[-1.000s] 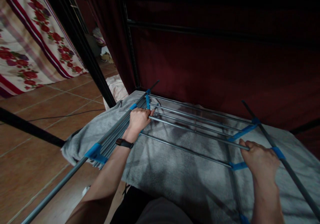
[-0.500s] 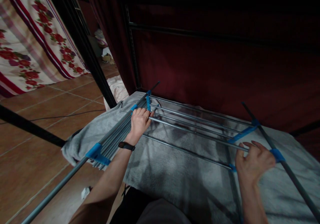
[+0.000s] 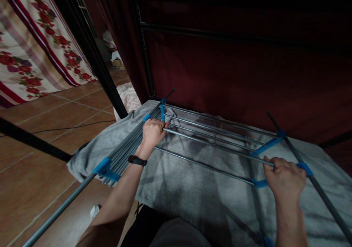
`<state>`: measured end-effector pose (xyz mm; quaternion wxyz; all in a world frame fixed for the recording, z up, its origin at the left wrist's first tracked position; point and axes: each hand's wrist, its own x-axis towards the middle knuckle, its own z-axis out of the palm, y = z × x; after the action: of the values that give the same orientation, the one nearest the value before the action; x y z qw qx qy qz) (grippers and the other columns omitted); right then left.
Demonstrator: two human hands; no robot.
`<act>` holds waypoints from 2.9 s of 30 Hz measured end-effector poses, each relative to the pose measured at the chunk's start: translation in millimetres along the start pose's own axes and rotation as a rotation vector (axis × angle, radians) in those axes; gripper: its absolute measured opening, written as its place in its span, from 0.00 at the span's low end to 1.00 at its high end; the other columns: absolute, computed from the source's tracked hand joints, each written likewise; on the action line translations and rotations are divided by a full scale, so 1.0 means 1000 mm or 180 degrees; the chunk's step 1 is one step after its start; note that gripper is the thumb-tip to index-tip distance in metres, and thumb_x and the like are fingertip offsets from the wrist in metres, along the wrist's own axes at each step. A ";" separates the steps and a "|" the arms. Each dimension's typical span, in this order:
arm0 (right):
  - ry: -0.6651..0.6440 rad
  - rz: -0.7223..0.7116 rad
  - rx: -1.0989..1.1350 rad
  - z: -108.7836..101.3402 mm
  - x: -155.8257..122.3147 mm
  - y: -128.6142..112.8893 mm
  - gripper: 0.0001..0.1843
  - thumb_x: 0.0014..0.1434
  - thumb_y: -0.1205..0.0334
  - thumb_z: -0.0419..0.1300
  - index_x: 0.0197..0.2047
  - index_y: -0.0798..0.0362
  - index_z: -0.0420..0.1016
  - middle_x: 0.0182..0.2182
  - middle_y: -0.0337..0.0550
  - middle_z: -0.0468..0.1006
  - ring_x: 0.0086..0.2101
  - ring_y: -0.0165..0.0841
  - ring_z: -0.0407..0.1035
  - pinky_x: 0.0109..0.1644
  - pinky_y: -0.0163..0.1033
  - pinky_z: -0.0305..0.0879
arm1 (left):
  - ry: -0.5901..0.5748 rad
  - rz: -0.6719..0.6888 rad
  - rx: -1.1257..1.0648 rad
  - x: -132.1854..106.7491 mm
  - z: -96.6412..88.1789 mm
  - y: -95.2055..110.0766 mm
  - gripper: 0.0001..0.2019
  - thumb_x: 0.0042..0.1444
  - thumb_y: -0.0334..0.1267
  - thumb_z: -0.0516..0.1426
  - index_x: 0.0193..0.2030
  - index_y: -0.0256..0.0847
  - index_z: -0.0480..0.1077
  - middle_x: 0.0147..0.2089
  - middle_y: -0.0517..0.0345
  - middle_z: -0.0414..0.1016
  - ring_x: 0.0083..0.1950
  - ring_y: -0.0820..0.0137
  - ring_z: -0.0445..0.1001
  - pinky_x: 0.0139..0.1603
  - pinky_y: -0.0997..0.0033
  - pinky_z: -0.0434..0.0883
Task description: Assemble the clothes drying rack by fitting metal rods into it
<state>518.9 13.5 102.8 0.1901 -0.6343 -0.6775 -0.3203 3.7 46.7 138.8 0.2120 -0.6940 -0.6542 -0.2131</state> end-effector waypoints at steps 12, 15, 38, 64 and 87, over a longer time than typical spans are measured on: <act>0.0309 0.0250 0.0216 0.015 -0.009 -0.006 0.16 0.70 0.52 0.54 0.36 0.51 0.74 0.31 0.46 0.76 0.37 0.42 0.66 0.46 0.47 0.53 | 0.0300 0.0028 -0.0166 -0.014 0.009 -0.001 0.15 0.72 0.43 0.51 0.36 0.44 0.74 0.38 0.46 0.77 0.45 0.53 0.73 0.47 0.55 0.62; 0.0634 0.0542 0.0440 0.024 -0.013 -0.015 0.13 0.69 0.53 0.54 0.38 0.52 0.74 0.38 0.52 0.78 0.41 0.45 0.66 0.50 0.50 0.53 | 0.0549 0.0013 -0.0237 -0.019 0.016 -0.001 0.13 0.72 0.42 0.51 0.39 0.43 0.75 0.43 0.45 0.78 0.48 0.53 0.72 0.49 0.54 0.63; 0.0315 0.0193 0.0192 0.013 -0.005 -0.005 0.20 0.71 0.50 0.54 0.29 0.50 0.70 0.27 0.43 0.73 0.33 0.38 0.63 0.43 0.46 0.49 | 0.0339 -0.0003 -0.0078 -0.008 0.007 0.000 0.16 0.70 0.39 0.53 0.29 0.43 0.71 0.31 0.50 0.76 0.38 0.56 0.72 0.42 0.57 0.60; 0.0178 0.0423 0.0319 0.008 0.000 -0.006 0.15 0.66 0.58 0.53 0.42 0.52 0.80 0.23 0.40 0.67 0.31 0.39 0.62 0.43 0.46 0.49 | 0.0396 -0.0128 -0.0103 -0.006 0.007 0.003 0.20 0.72 0.45 0.51 0.29 0.43 0.71 0.29 0.49 0.76 0.38 0.56 0.73 0.42 0.57 0.60; 0.0402 0.0564 0.0464 0.007 -0.007 -0.015 0.15 0.66 0.59 0.52 0.44 0.53 0.80 0.30 0.46 0.76 0.35 0.41 0.64 0.47 0.49 0.50 | 0.0517 -0.0194 -0.0267 -0.011 0.015 0.003 0.16 0.71 0.42 0.52 0.30 0.44 0.71 0.31 0.49 0.74 0.40 0.54 0.70 0.44 0.55 0.61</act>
<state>506.2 12.8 90.2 0.3054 -0.6548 -0.6269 -0.2915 6.5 46.0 120.5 0.2285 -0.6625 -0.6462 -0.3023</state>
